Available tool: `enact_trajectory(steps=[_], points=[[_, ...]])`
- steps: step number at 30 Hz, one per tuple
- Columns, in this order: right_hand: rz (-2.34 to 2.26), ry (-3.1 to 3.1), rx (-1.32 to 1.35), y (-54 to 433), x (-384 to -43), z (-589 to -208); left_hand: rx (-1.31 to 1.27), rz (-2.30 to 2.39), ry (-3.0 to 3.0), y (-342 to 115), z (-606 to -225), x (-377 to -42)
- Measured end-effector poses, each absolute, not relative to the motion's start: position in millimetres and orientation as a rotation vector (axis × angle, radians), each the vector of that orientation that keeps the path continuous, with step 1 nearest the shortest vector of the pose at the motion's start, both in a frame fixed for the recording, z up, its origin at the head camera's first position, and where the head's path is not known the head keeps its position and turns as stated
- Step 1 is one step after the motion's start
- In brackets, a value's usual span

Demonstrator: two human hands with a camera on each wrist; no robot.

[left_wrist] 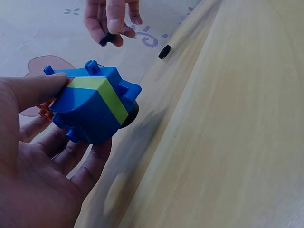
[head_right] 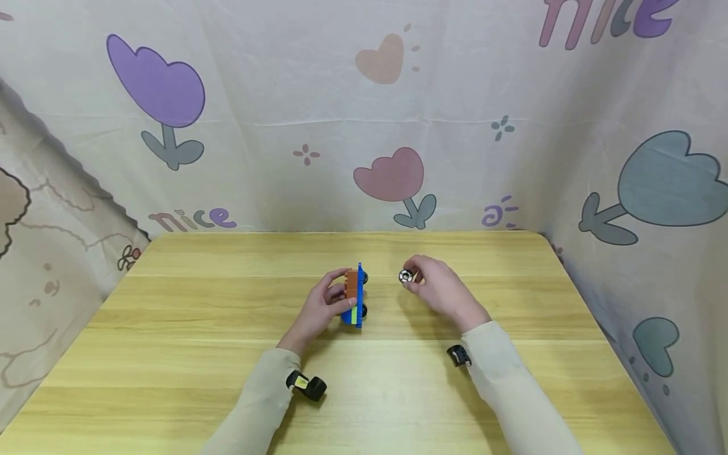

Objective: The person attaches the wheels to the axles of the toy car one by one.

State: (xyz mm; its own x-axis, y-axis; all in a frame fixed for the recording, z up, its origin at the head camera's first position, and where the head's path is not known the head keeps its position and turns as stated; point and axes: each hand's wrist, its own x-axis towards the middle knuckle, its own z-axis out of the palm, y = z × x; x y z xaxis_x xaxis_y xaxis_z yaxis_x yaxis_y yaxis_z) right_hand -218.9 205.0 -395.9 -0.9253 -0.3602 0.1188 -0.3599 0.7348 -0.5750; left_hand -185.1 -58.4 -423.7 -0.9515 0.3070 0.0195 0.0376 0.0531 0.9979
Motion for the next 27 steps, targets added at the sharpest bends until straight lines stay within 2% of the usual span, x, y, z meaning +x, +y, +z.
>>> enact_trajectory(steps=[8,27], points=[[-1.062,2.888,-0.689,202.1,-210.2,-395.5,0.317,2.031,2.129,-57.6,-457.3,-200.2],[-1.033,2.893,-0.800,186.3,-198.7,-390.7,0.330,2.038,2.117,-57.1,-454.9,-199.9]])
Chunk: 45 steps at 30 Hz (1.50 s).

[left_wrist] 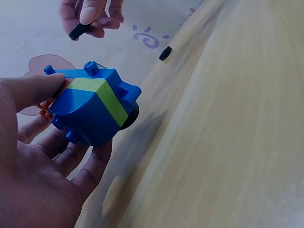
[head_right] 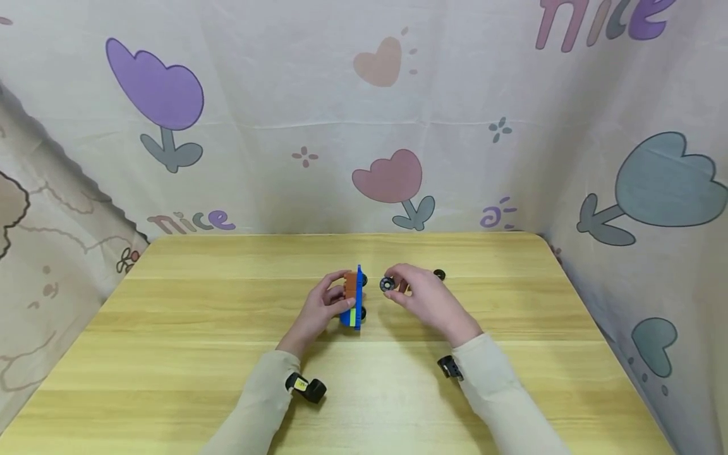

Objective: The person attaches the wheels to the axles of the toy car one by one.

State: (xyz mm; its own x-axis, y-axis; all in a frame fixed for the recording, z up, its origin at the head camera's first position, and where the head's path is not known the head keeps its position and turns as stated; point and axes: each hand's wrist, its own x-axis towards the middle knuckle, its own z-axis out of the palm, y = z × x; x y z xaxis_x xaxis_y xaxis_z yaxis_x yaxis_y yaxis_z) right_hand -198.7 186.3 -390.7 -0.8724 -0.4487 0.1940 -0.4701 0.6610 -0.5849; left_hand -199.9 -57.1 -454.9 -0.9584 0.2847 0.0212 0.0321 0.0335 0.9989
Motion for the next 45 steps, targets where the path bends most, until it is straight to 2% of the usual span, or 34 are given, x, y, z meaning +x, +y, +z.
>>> enact_trajectory(steps=[37,41,45], points=[[1.084,-2.827,0.812,155.1,-195.0,-389.0,0.373,2.046,2.124,-52.7,-458.1,-196.6],[1.069,-2.832,0.812,151.8,-196.4,-389.6,0.370,2.033,2.120,-52.8,-440.3,-189.1],[1.087,-2.839,0.815,149.8,-198.1,-390.1,0.361,2.025,2.108,-52.7,-442.8,-192.4]])
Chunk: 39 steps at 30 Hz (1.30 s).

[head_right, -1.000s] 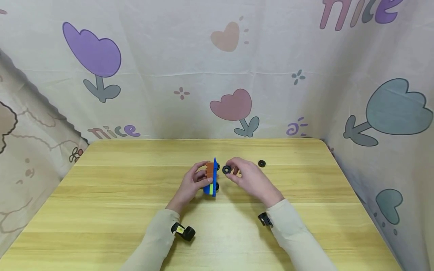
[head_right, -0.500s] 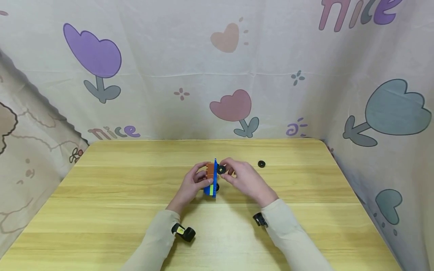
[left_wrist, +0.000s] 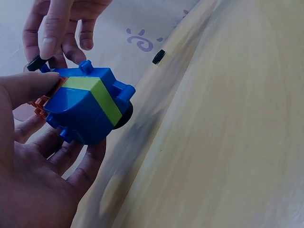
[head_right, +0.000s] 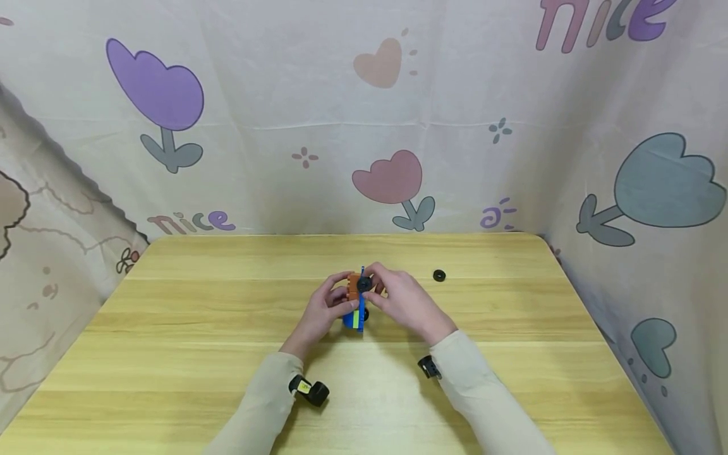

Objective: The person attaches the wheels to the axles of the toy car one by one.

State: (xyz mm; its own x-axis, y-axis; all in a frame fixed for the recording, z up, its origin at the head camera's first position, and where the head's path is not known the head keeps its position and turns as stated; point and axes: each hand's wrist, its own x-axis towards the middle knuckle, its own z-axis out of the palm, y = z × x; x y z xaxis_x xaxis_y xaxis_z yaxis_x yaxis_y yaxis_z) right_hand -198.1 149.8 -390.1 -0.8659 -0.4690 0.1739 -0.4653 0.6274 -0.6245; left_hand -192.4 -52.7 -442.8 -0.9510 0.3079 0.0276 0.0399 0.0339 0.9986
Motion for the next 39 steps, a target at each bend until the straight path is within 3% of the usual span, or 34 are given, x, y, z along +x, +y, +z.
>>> enact_trajectory(steps=[11,24,34,39], points=[[-1.119,2.815,-0.792,146.6,-198.2,-391.9,0.399,2.049,2.104,-51.8,-457.9,-197.9],[-1.263,2.739,-0.864,146.6,-198.6,-394.5,0.336,2.005,2.155,-49.8,-422.1,-183.2],[-1.651,2.405,-0.555,145.6,-201.7,-397.0,0.388,2.053,2.160,-48.1,-422.9,-183.1],[-1.679,2.345,-0.534,146.0,-203.7,-398.0,0.385,2.043,2.170,-47.8,-422.2,-183.1]])
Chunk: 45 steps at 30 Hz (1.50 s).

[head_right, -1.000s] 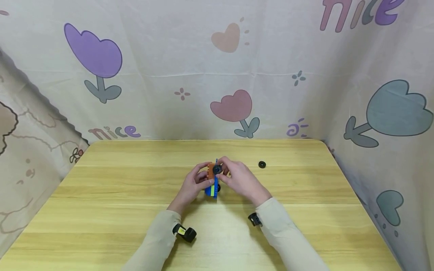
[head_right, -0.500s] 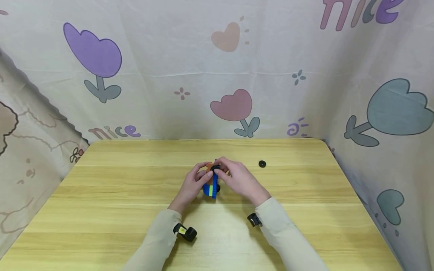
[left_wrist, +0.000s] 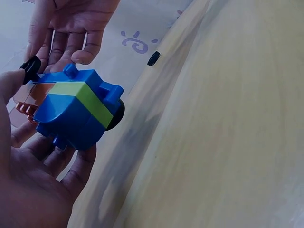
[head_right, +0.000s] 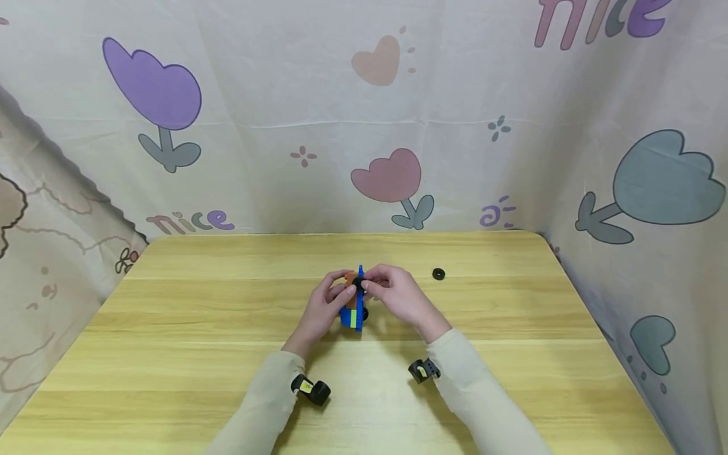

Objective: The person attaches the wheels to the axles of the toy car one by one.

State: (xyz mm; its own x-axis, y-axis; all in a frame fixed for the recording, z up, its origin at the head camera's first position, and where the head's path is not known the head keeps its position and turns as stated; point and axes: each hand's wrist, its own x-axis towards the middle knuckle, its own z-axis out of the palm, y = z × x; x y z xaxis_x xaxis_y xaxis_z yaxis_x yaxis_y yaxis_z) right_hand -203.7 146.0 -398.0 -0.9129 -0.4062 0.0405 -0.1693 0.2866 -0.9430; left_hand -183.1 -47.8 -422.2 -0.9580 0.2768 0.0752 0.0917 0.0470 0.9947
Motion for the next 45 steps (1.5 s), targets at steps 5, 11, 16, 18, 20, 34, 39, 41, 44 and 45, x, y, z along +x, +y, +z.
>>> enact_trajectory(steps=[5,11,16,18,20,34,39,41,44,45], points=[[-1.719,2.319,-0.547,145.4,-204.1,-398.9,0.403,2.044,2.164,-48.1,-420.4,-183.4],[-1.750,2.319,-0.549,144.5,-204.0,-401.3,0.400,2.036,2.172,-46.7,-419.1,-183.9],[-1.792,2.328,-0.506,142.2,-204.8,-404.0,0.389,2.052,2.188,-44.4,-417.8,-183.9],[-1.808,2.328,-0.486,141.0,-205.2,-403.9,0.379,2.066,2.193,-43.7,-418.1,-183.8],[-1.819,2.334,-0.465,140.2,-206.3,-403.6,0.384,2.077,2.195,-43.8,-418.7,-184.0],[-1.907,2.312,-0.361,145.0,-210.9,-398.3,0.456,2.072,2.011,-53.9,-437.7,-194.4],[-1.888,2.327,-0.400,148.7,-211.2,-397.9,0.452,2.110,1.990,-53.3,-450.9,-199.0],[-1.862,2.328,-0.428,152.1,-211.3,-397.8,0.467,2.114,1.996,-53.5,-452.6,-199.2],[-1.819,2.326,-0.459,158.2,-211.9,-398.0,0.477,2.120,2.020,-54.7,-455.1,-199.2],[-1.803,2.332,-0.464,160.5,-212.4,-398.4,0.479,2.124,2.024,-55.1,-455.5,-199.2]])
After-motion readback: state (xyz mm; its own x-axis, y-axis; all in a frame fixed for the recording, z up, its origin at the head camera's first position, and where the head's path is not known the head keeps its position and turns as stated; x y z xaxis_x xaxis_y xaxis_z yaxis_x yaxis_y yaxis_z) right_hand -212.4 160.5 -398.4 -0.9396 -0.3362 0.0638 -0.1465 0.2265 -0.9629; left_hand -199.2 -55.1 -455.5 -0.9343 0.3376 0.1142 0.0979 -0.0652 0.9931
